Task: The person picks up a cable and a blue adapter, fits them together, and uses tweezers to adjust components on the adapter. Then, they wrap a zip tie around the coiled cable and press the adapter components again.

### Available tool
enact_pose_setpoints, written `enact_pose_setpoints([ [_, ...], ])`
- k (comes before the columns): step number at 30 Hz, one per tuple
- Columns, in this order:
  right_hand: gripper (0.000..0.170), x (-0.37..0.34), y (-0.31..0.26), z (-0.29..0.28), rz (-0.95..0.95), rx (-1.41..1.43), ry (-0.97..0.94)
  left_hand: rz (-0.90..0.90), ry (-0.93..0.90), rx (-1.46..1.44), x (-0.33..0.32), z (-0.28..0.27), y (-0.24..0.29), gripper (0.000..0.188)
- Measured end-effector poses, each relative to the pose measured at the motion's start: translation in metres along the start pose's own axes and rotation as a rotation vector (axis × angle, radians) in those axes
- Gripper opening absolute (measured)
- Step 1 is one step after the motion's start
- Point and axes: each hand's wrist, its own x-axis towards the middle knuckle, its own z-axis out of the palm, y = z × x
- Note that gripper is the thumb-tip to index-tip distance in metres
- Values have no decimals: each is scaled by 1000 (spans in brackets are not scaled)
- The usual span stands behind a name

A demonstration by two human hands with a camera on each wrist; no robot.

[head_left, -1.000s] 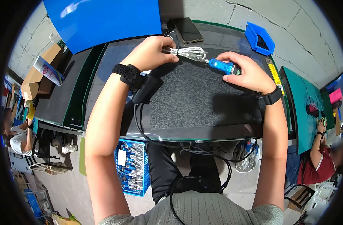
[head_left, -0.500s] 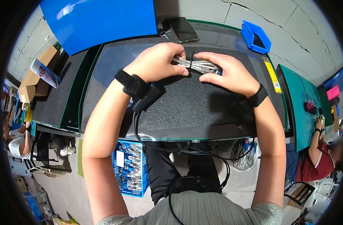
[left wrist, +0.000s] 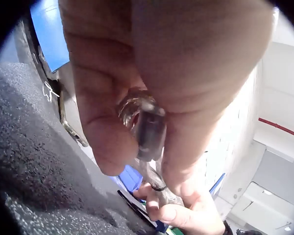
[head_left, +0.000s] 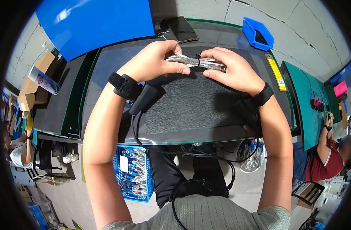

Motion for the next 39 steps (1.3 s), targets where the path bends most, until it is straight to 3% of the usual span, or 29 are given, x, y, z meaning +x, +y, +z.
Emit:
enact_pose_setpoints([
  [7, 47, 0, -2, 2, 45, -42, -55, -38, -72, -64, -2, 4, 7, 45],
  [13, 42, 0, -1, 3, -25, -152, 4, 73, -44, 2, -1, 6, 4, 48],
  [22, 41, 0, -3, 2, -6, -145, -35, -18, -69, -35, 0, 8, 6, 51],
  [24, 42, 0, 1, 5, -47, -155, -6, 140, 1, 125, 3, 9, 1, 56],
  [27, 44, 0, 2, 5, -36, -152, -29, 181, 38, 208, 3, 9, 2, 61],
  [34, 42, -1, 2, 4, -63, -120, 6, 136, 26, 206, 2, 10, 4, 61],
  [36, 39, 0, -1, 2, -26, -114, -8, -39, 43, -122, -1, 12, 11, 60],
  [39, 36, 0, -4, 2, 20, -97, -34, -70, 46, -161, 0, 12, 5, 66],
])
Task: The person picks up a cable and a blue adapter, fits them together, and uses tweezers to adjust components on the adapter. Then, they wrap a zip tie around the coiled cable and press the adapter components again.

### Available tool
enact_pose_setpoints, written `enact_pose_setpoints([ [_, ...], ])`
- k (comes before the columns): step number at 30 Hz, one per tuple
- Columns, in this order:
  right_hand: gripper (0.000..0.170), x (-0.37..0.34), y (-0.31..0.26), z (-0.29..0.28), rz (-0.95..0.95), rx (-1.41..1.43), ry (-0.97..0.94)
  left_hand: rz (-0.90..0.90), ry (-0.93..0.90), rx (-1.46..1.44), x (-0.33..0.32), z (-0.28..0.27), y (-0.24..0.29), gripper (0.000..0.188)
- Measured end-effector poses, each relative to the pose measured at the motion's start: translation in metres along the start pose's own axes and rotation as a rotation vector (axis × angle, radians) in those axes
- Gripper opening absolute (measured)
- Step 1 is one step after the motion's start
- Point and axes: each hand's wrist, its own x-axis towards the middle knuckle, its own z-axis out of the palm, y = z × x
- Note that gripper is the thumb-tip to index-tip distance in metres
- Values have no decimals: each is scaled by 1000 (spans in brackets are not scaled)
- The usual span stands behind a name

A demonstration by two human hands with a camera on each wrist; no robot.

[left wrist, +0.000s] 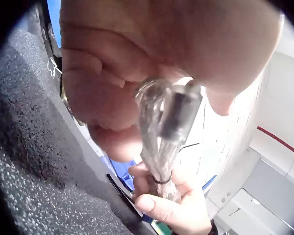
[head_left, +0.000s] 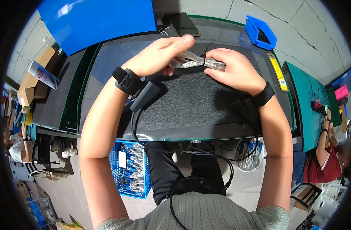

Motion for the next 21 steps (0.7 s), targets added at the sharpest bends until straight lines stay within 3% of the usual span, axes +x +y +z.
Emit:
enact_pose_setpoints([
  [2, 36, 0, 0, 1, 0, -9, 3, -102, -19, 25, 1, -2, -1, 85],
  [21, 46, -1, 0, 3, -33, 10, 2, -101, 77, 8, -1, 11, 9, 82],
])
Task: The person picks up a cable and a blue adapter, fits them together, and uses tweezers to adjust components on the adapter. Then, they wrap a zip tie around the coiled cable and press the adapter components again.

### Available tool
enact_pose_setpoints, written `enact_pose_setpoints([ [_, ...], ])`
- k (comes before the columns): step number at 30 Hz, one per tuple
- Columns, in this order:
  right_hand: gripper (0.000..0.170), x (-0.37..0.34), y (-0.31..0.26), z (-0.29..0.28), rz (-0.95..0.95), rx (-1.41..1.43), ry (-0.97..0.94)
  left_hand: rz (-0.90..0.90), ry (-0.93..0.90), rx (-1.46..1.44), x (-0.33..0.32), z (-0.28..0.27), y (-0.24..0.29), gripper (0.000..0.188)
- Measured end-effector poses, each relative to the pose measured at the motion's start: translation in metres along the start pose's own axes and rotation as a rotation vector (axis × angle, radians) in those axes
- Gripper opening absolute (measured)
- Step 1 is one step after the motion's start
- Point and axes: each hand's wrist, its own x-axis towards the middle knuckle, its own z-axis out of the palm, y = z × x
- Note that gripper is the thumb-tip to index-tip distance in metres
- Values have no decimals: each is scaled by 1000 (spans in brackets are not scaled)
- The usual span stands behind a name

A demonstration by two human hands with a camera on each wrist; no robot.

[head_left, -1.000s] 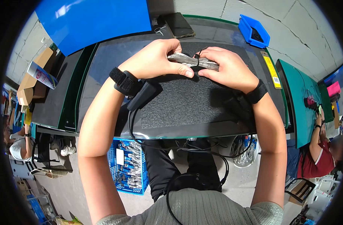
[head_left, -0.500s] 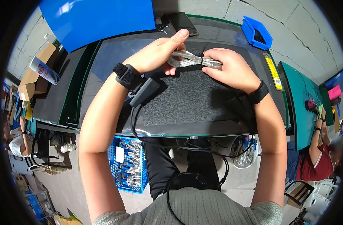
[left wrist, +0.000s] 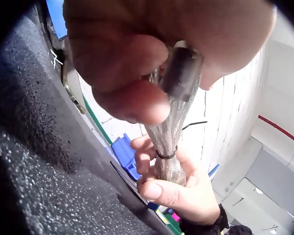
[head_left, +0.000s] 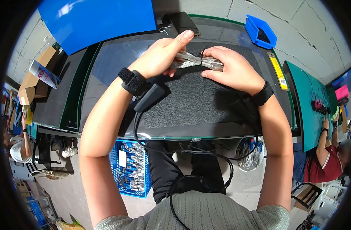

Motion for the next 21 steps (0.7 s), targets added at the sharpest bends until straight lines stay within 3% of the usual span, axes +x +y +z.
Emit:
enact_pose_setpoints([
  [21, 42, 1, -5, -3, 17, 84, -15, 78, 95, 81, 2, 3, -1, 78],
])
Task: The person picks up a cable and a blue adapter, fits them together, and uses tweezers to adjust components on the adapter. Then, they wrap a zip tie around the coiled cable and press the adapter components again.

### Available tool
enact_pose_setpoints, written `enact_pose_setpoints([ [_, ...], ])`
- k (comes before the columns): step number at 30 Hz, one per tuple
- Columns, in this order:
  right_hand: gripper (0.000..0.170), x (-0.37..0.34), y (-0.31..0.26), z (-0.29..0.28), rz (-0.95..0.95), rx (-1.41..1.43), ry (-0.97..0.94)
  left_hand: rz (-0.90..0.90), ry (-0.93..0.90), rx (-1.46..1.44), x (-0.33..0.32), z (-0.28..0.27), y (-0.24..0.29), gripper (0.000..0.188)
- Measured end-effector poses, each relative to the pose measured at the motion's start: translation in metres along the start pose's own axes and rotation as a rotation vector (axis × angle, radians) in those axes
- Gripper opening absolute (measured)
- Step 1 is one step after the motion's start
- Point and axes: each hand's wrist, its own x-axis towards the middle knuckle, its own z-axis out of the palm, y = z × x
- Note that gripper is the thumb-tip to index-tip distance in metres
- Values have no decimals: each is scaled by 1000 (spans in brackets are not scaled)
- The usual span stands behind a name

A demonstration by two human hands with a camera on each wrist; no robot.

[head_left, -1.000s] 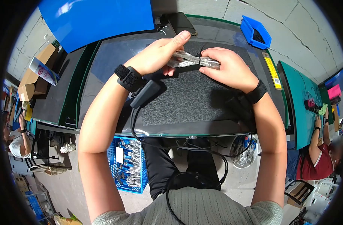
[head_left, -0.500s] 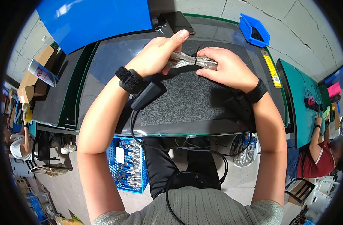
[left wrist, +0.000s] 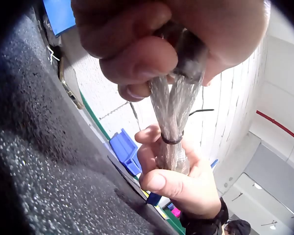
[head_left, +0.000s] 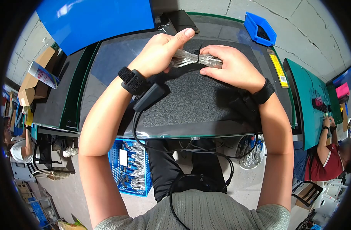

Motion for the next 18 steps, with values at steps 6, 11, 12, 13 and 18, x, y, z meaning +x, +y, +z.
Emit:
enact_pose_setpoints([
  [6, 43, 0, 3, 0, -89, -34, 64, -24, 74, -22, 2, 3, -1, 79],
  [11, 46, -1, 1, 0, -53, 42, 54, -78, 23, -82, 4, -2, -5, 78],
  [12, 46, -1, 1, 0, -42, 75, 41, -77, 22, -83, 4, -4, -5, 78],
  [13, 46, -2, 2, 1, -42, 74, 41, -116, -22, -97, 3, -6, -5, 77],
  [18, 44, -2, 8, 0, -60, -9, -6, -146, -34, -181, 4, -4, -15, 68],
])
